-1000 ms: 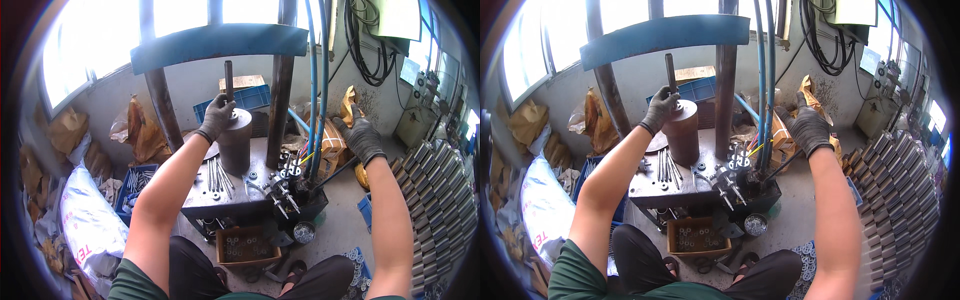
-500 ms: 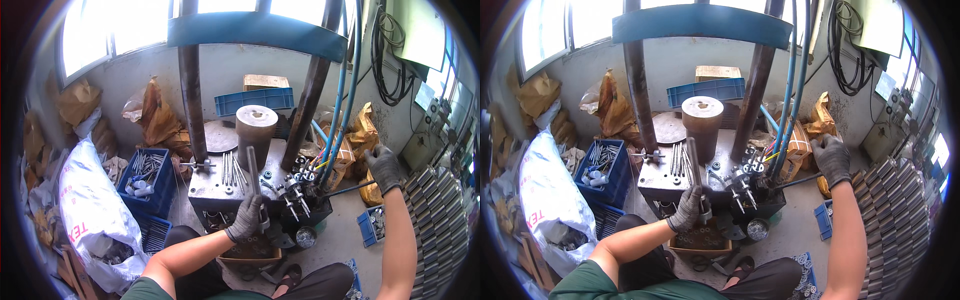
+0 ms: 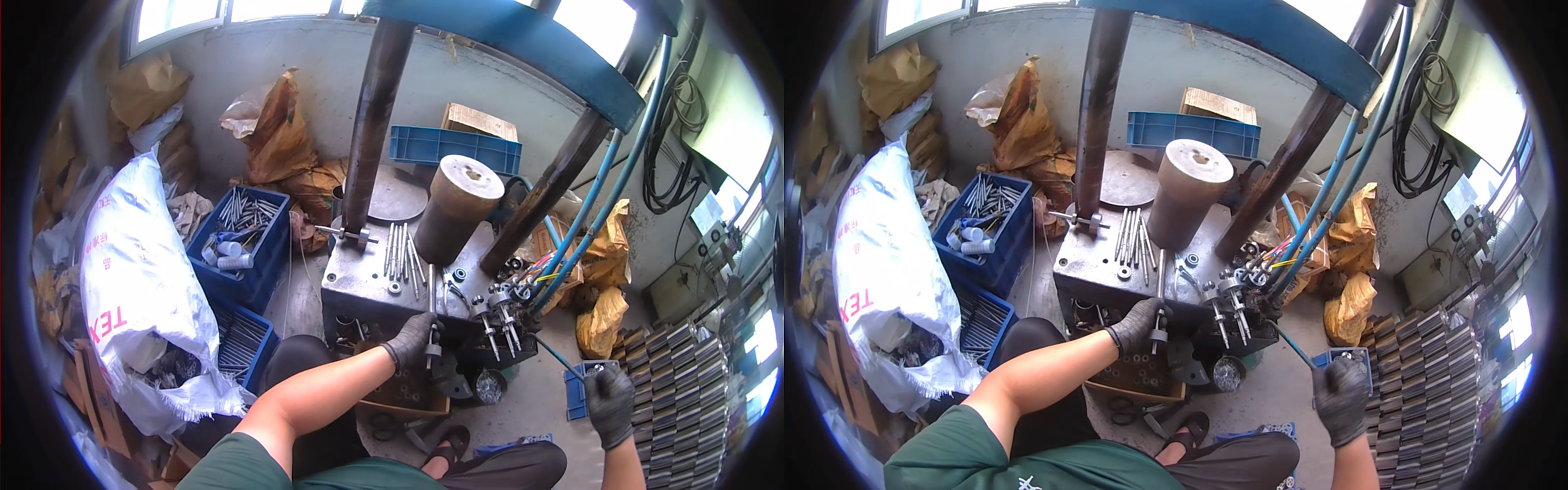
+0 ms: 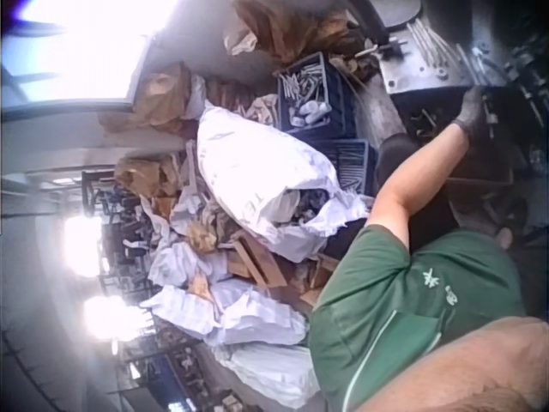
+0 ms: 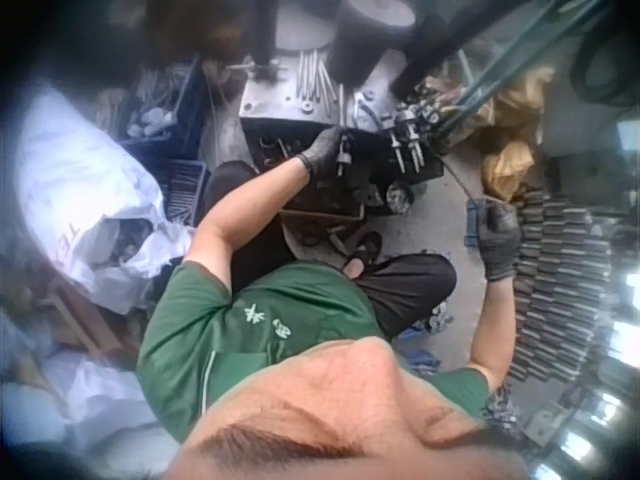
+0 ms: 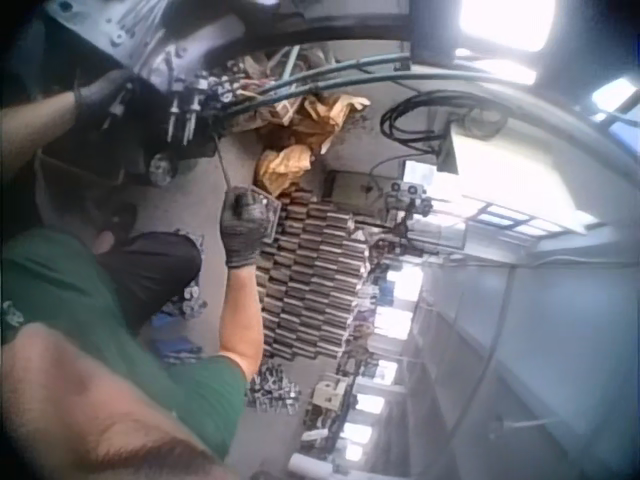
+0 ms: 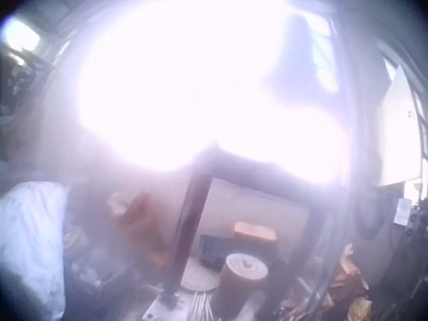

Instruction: The person assembles metal shafts by sliding circular metal plates and bearings onto the rods by hand, press-fitting them together using a vertical press machine, and setting the assembled shafts aside on the workbench.

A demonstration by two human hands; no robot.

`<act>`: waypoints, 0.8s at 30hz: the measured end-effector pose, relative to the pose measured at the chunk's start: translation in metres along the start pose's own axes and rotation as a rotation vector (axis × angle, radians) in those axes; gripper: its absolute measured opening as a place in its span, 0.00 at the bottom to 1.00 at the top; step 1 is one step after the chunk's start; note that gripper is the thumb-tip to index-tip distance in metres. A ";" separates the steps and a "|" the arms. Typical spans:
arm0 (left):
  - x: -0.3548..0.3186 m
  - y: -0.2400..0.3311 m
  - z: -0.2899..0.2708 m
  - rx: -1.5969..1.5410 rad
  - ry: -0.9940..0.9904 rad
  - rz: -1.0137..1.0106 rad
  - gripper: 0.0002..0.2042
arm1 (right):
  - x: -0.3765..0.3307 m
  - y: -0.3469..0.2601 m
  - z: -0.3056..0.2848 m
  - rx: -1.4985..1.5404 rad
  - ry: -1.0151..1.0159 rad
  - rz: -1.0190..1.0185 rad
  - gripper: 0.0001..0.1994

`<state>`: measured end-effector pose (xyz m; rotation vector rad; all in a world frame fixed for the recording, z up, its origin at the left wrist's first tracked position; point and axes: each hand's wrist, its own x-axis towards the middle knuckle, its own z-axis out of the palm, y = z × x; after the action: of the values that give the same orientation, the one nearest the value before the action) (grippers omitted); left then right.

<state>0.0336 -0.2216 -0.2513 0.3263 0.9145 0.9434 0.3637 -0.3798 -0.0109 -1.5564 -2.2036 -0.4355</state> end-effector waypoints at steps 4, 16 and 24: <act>-0.011 -0.004 -0.005 0.093 -0.021 -0.004 0.17 | 0.005 -0.028 0.006 -0.015 0.101 -0.133 0.07; -0.106 -0.018 0.002 0.426 -0.455 0.330 0.19 | -0.032 -0.130 0.210 2.003 -0.326 1.129 0.25; -0.123 0.005 0.001 0.857 -0.386 0.836 0.24 | -0.008 -0.163 0.202 2.415 -0.520 0.936 0.28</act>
<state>-0.0002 -0.3184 -0.1828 1.6591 0.7762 1.1269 0.1823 -0.3449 -0.1938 -0.6409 -0.4474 2.0715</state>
